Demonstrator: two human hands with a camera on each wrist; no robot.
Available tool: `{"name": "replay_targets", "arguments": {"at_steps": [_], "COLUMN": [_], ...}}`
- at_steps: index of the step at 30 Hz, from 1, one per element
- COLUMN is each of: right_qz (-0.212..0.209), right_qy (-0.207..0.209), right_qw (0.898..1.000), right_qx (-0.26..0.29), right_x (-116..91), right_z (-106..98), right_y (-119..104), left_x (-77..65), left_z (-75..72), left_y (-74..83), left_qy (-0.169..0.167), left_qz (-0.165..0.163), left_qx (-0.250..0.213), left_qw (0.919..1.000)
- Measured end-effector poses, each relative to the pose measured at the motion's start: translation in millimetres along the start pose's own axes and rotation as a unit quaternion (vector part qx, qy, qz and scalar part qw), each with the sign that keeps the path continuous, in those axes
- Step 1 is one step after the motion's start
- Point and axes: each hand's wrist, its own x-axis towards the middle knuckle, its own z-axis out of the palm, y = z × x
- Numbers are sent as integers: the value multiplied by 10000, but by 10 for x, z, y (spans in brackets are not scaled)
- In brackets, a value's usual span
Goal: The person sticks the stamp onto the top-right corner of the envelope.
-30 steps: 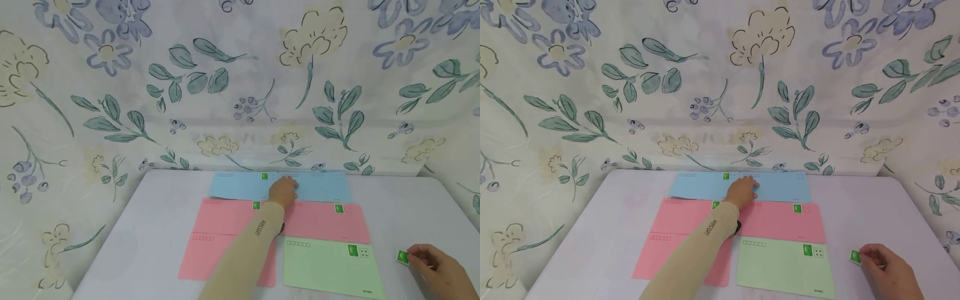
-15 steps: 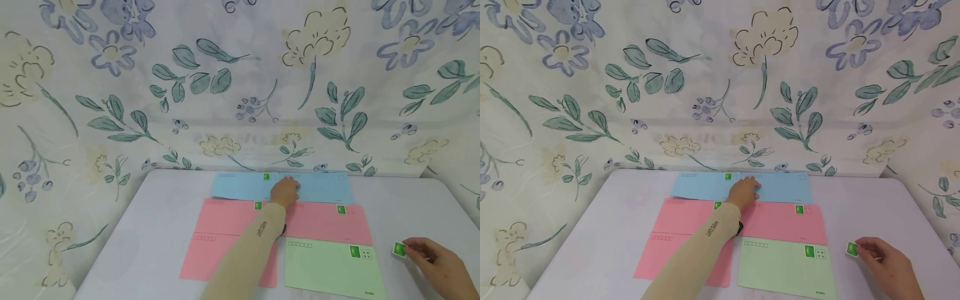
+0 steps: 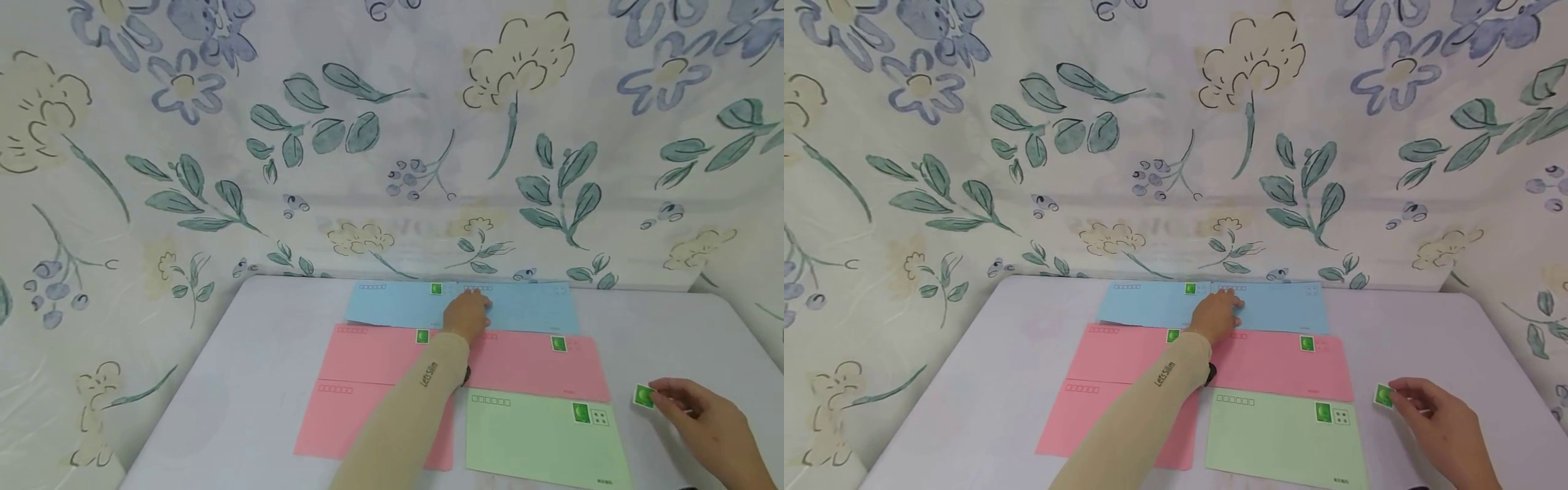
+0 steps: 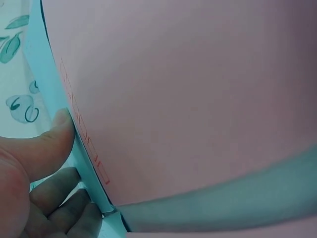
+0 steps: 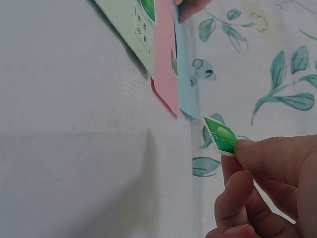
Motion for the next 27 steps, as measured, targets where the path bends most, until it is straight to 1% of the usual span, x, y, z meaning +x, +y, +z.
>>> {"name": "replay_targets", "arguments": {"at_steps": [3,6,9,18,23,27], "right_qz": [-86,-395,-557,-737,-785,-951], "right_qy": [132,344,462,556,578,603], "right_qw": [9999,9986,9973,9955,9949,9932], "right_qx": [50,64,89,203,270,305], "right_x": [13,9,18,60,81,100], "right_z": [18,39,59,81,94,101], "right_y": [-25,-46,-87,-203,-227,-242], "left_x": [0,-3,-7,-2,2,-3], "left_z": [8,11,8,1,15,20], "left_y": [-2,-1,0,-19,-31,-27], "left_qy": [-13,-34,-29,55,4,-25], "left_qz": [-8,-22,-27,26,25,8], "left_qx": [-19,-41,-35,21,57,54], "left_qw": [10000,10000,10000,10000,10000,10000]}}
